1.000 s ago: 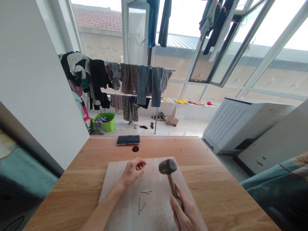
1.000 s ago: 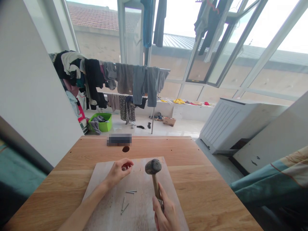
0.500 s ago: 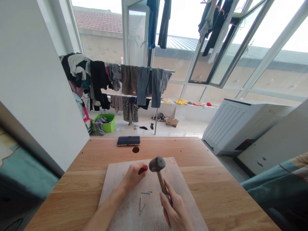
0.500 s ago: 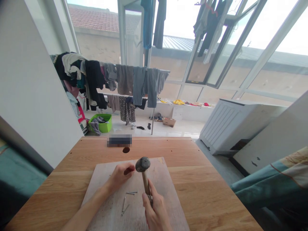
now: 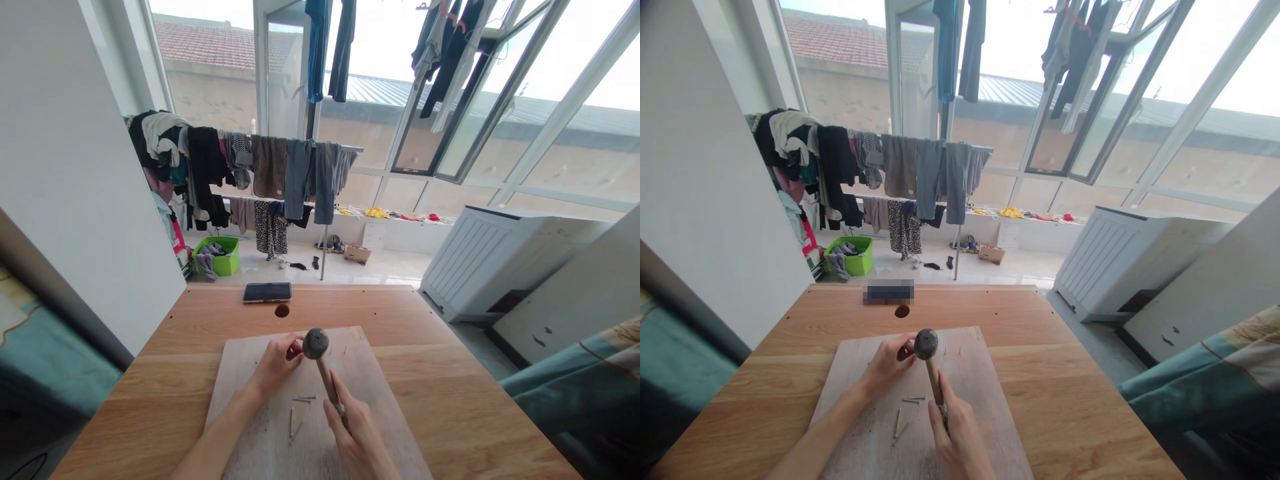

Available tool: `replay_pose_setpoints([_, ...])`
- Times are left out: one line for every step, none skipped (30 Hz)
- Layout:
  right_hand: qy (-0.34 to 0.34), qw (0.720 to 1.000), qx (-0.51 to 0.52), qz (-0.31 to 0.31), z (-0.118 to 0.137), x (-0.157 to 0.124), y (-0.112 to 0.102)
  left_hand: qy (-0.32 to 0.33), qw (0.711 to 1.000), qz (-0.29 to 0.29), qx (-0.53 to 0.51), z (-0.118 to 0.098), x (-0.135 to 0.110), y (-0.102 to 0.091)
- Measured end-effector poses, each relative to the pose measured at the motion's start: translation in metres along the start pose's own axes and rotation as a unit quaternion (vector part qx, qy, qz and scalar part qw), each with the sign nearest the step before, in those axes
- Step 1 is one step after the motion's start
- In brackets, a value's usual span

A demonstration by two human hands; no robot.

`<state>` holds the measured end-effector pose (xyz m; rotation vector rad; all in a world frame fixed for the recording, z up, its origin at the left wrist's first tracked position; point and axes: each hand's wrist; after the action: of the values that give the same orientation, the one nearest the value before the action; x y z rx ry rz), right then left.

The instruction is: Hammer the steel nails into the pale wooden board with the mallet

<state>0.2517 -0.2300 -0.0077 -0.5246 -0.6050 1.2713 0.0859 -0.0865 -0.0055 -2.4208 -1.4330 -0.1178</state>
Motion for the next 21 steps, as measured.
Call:
replay_pose_setpoints([-0.006,1.0,-0.005,0.0,0.001,0.001,0.0,-0.001,1.0,0.002,0.0,0.0,0.0,0.0])
replay_pose_setpoints([-0.01,1.0,-0.009,-0.002,0.001,0.001,0.0,-0.001,1.0,0.005,-0.001,0.0,0.0,0.001])
replay_pose_setpoints([-0.011,1.0,-0.011,-0.006,0.001,0.002,0.0,-0.001,1.0,0.008,-0.002,-0.001,0.0,0.0])
replay_pose_setpoints([-0.01,1.0,-0.013,-0.012,0.001,0.002,0.0,-0.002,1.0,0.011,-0.001,-0.001,0.001,0.0])
replay_pose_setpoints([-0.009,1.0,-0.015,-0.019,0.0,0.003,0.0,-0.003,1.0,0.011,0.003,-0.003,0.0,-0.002])
replay_pose_setpoints([-0.007,1.0,-0.017,-0.025,-0.002,0.003,0.001,-0.003,1.0,0.008,0.013,-0.005,0.0,-0.004])
replay_pose_setpoints([-0.003,0.999,-0.018,-0.029,-0.004,0.003,0.001,-0.002,1.0,0.004,0.031,-0.009,-0.001,-0.006])
replay_pose_setpoints([0.002,0.999,-0.019,-0.03,-0.007,0.002,0.001,-0.001,0.999,0.0,0.054,-0.014,-0.004,-0.01])
replay_pose_setpoints([0.01,0.999,-0.018,-0.028,-0.01,0.001,0.001,0.001,0.997,0.002,0.081,-0.02,-0.007,-0.013])
replay_pose_setpoints([0.019,0.999,-0.015,-0.024,-0.014,-0.001,0.001,0.002,0.994,0.014,0.107,-0.028,-0.011,-0.015])
replay_pose_setpoints([0.029,0.999,-0.008,-0.018,-0.017,-0.004,0.0,0.003,0.99,0.037,0.134,-0.036,-0.015,-0.017])
replay_pose_setpoints([0.039,0.999,0.0,-0.007,-0.021,-0.007,-0.001,0.002,0.984,0.071,0.162,-0.044,-0.02,-0.016])
replay_pose_setpoints([0.047,0.999,0.009,0.006,-0.025,-0.01,-0.003,-0.001,0.975,0.11,0.193,-0.052,-0.024,-0.014])
replay_pose_setpoints([0.053,0.998,0.016,0.02,-0.029,-0.013,-0.005,-0.005,0.963,0.147,0.228,-0.06,-0.028,-0.011])
replay_pose_setpoints([0.055,0.998,0.021,0.032,-0.032,-0.016,-0.008,-0.007,0.948,0.177,0.264,-0.066,-0.03,-0.006])
replay_pose_setpoints([0.055,0.997,0.021,0.041,-0.035,-0.019,-0.012,-0.009,0.934,0.199,0.297,-0.07,-0.032,0.0])
replay_pose_setpoints([0.052,0.998,0.017,0.044,-0.038,-0.022,-0.016,-0.012,0.921,0.214,0.325,-0.073,-0.032,0.007])
replay_pose_setpoints([0.048,0.998,0.01,0.041,-0.04,-0.024,-0.019,-0.015,0.911,0.224,0.346,-0.074,-0.032,0.013])
replay_pose_setpoints([0.044,0.998,0.004,0.039,-0.042,-0.027,-0.023,-0.017,0.904,0.231,0.359,-0.075,-0.032,0.018])
replay_pose_setpoints([0.045,0.998,0.0,0.038,-0.043,-0.029,-0.026,-0.018,0.899,0.238,0.368,-0.075,-0.031,0.022])
replay_pose_setpoints([0.048,0.998,-0.001,0.036,-0.044,-0.032,-0.028,-0.016,0.893,0.248,0.374,-0.075,-0.03,0.025])
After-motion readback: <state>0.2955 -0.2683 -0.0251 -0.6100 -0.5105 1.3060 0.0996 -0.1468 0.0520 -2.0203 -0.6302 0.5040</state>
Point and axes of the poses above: each hand's wrist, its own x-axis towards the middle knuckle, its own y-axis out of the palm, z = x × y, and after that the axes turned 14 degrees about -x, right-handed
